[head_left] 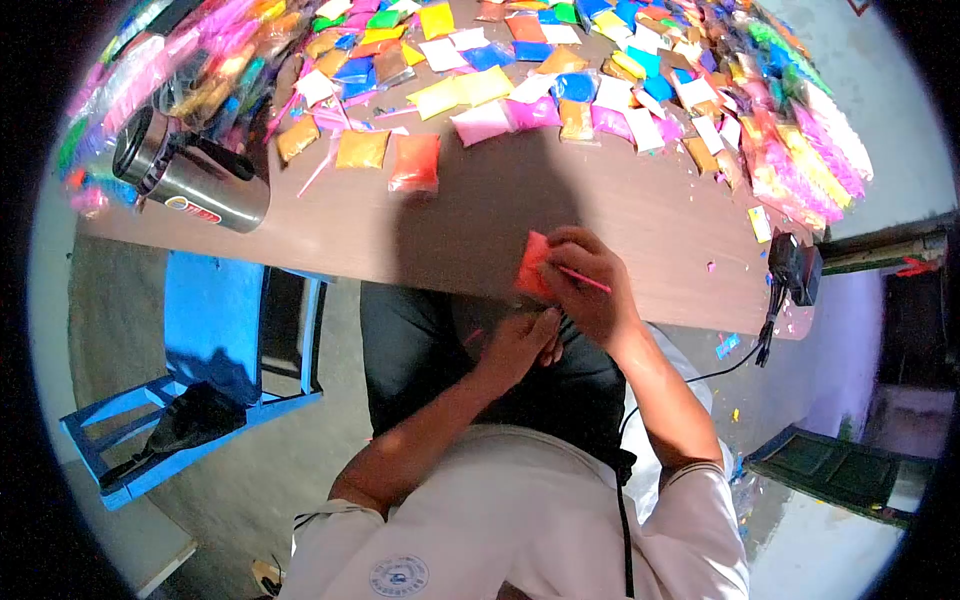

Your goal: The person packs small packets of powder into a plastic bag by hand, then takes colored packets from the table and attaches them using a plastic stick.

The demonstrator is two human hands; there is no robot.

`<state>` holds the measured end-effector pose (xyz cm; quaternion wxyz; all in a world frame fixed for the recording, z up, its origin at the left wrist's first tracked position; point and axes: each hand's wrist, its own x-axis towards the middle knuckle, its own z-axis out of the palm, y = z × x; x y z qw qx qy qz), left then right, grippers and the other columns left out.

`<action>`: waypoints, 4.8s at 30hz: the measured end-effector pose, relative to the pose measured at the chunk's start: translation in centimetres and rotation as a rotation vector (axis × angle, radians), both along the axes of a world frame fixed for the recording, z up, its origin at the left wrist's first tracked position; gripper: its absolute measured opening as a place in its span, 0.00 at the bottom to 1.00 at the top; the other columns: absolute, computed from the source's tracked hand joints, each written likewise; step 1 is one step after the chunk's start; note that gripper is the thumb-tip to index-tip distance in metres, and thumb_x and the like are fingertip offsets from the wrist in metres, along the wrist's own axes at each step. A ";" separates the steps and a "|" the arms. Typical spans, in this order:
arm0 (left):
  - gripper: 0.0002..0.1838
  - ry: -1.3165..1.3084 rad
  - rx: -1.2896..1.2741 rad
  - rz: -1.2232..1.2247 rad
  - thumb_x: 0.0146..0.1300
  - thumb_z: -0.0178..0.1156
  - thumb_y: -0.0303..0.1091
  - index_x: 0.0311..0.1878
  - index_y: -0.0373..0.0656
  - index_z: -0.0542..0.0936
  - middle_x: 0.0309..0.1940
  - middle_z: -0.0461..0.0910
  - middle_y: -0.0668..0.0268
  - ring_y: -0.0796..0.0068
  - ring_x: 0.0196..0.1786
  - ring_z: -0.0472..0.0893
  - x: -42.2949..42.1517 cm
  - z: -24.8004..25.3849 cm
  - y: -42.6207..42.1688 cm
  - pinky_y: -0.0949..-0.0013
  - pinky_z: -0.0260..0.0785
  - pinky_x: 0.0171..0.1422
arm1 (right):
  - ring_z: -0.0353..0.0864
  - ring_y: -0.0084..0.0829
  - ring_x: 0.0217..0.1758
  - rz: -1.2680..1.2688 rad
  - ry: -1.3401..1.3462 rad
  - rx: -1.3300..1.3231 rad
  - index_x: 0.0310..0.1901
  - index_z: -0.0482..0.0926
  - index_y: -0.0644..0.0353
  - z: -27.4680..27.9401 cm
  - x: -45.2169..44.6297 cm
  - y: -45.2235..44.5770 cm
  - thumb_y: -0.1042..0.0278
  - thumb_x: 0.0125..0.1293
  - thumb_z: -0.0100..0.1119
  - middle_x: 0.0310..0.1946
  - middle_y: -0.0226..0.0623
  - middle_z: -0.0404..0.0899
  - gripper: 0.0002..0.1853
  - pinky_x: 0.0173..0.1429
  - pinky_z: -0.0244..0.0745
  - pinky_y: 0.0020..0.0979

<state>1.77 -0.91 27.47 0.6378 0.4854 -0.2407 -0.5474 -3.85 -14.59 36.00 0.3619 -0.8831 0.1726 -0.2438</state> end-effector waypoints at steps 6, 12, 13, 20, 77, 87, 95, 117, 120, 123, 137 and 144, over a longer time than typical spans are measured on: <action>0.17 -0.222 0.404 -0.101 0.71 0.52 0.46 0.43 0.40 0.78 0.31 0.79 0.65 0.73 0.30 0.76 1.3 -3.0 1.2 0.67 0.71 0.37 | 0.81 0.42 0.47 0.102 -0.071 -0.029 0.34 0.79 0.64 -0.5 7.2 -2.7 0.73 0.59 0.65 0.43 0.45 0.80 0.06 0.49 0.76 0.36; 0.23 0.075 0.566 0.146 0.69 0.51 0.56 0.39 0.42 0.76 0.27 0.75 0.65 0.73 0.25 0.73 2.7 -11.0 3.6 0.65 0.70 0.30 | 0.82 0.44 0.47 0.170 -0.156 -0.043 0.34 0.79 0.64 -1.7 13.1 -3.5 0.70 0.60 0.63 0.43 0.44 0.81 0.06 0.51 0.76 0.39; 0.25 0.087 0.541 0.176 0.68 0.50 0.59 0.33 0.43 0.76 0.23 0.73 0.66 0.75 0.22 0.71 2.8 -11.5 3.8 0.65 0.69 0.27 | 0.82 0.42 0.46 0.166 -0.155 -0.059 0.35 0.80 0.63 -1.9 13.7 -3.6 0.70 0.60 0.64 0.43 0.43 0.81 0.06 0.51 0.76 0.37; 0.21 -0.559 0.495 -0.123 0.67 0.51 0.50 0.42 0.40 0.80 0.28 0.79 0.59 0.65 0.26 0.78 3.0 -13.0 2.7 0.58 0.73 0.32 | 0.80 0.26 0.38 -0.081 -0.042 0.308 0.36 0.81 0.63 -0.3 9.1 -4.0 0.64 0.62 0.66 0.36 0.38 0.82 0.10 0.43 0.75 0.29; 0.23 -1.404 0.338 -0.352 0.66 0.54 0.53 0.53 0.46 0.79 0.49 0.80 0.55 0.58 0.54 0.78 6.1 -21.6 2.6 0.50 0.67 0.61 | 0.75 0.43 0.30 -0.294 -0.209 0.106 0.28 0.76 0.63 -1.4 -2.1 -9.8 0.79 0.59 0.62 0.25 0.42 0.74 0.05 0.34 0.71 0.37; 0.23 -1.400 0.323 -0.366 0.66 0.54 0.54 0.53 0.46 0.79 0.50 0.80 0.56 0.58 0.54 0.78 7.3 -22.2 1.8 0.50 0.66 0.62 | 0.79 0.37 0.27 -0.898 -0.202 -0.300 0.32 0.80 0.65 4.9 -0.8 -33.4 0.62 0.63 0.61 0.24 0.43 0.81 0.12 0.35 0.74 0.36; 0.23 -1.391 0.320 -0.398 0.66 0.54 0.54 0.53 0.46 0.79 0.50 0.80 0.56 0.58 0.55 0.77 8.0 -22.3 1.9 0.50 0.66 0.62 | 0.83 0.50 0.40 -0.767 0.457 -0.265 0.35 0.84 0.58 2.0 0.3 -42.3 0.56 0.58 0.61 0.35 0.50 0.84 0.13 0.47 0.78 0.46; 0.24 -1.349 0.194 -0.272 0.67 0.54 0.56 0.53 0.47 0.79 0.52 0.79 0.58 0.58 0.57 0.76 6.6 -24.5 1.8 0.50 0.64 0.64 | 0.75 0.24 0.42 0.145 0.501 0.575 0.31 0.80 0.63 5.2 -3.8 -11.8 0.77 0.55 0.67 0.35 0.33 0.76 0.04 0.46 0.71 0.27; 0.24 -1.269 0.192 -0.252 0.67 0.54 0.57 0.53 0.47 0.79 0.52 0.79 0.58 0.57 0.57 0.76 6.2 -24.3 1.7 0.50 0.64 0.65 | 0.71 0.26 0.42 0.191 0.599 0.525 0.29 0.78 0.65 4.6 -2.8 -10.1 0.77 0.56 0.65 0.39 0.35 0.75 0.04 0.42 0.68 0.28; 0.24 -1.212 0.274 -0.262 0.68 0.53 0.57 0.53 0.47 0.79 0.51 0.80 0.58 0.58 0.57 0.77 6.2 -18.5 1.5 0.51 0.64 0.64 | 0.72 0.25 0.44 0.246 0.257 0.306 0.30 0.79 0.64 3.6 -2.5 -9.6 0.76 0.57 0.65 0.43 0.36 0.76 0.04 0.44 0.68 0.27; 0.27 -0.094 0.100 -0.488 0.73 0.45 0.55 0.41 0.38 0.79 0.37 0.80 0.61 0.71 0.42 0.78 5.2 -0.4 -0.1 0.66 0.70 0.52 | 0.79 0.35 0.50 -0.289 -0.103 0.341 0.31 0.80 0.62 0.1 -3.4 -2.6 0.75 0.58 0.66 0.41 0.36 0.82 0.03 0.55 0.71 0.33; 0.32 0.246 0.180 -0.393 0.73 0.41 0.61 0.44 0.39 0.79 0.39 0.80 0.62 0.72 0.41 0.78 4.3 0.1 0.0 0.68 0.70 0.53 | 0.81 0.41 0.49 -0.086 -0.077 0.295 0.31 0.80 0.60 -0.3 -4.1 -1.9 0.76 0.54 0.66 0.45 0.40 0.82 0.04 0.55 0.72 0.37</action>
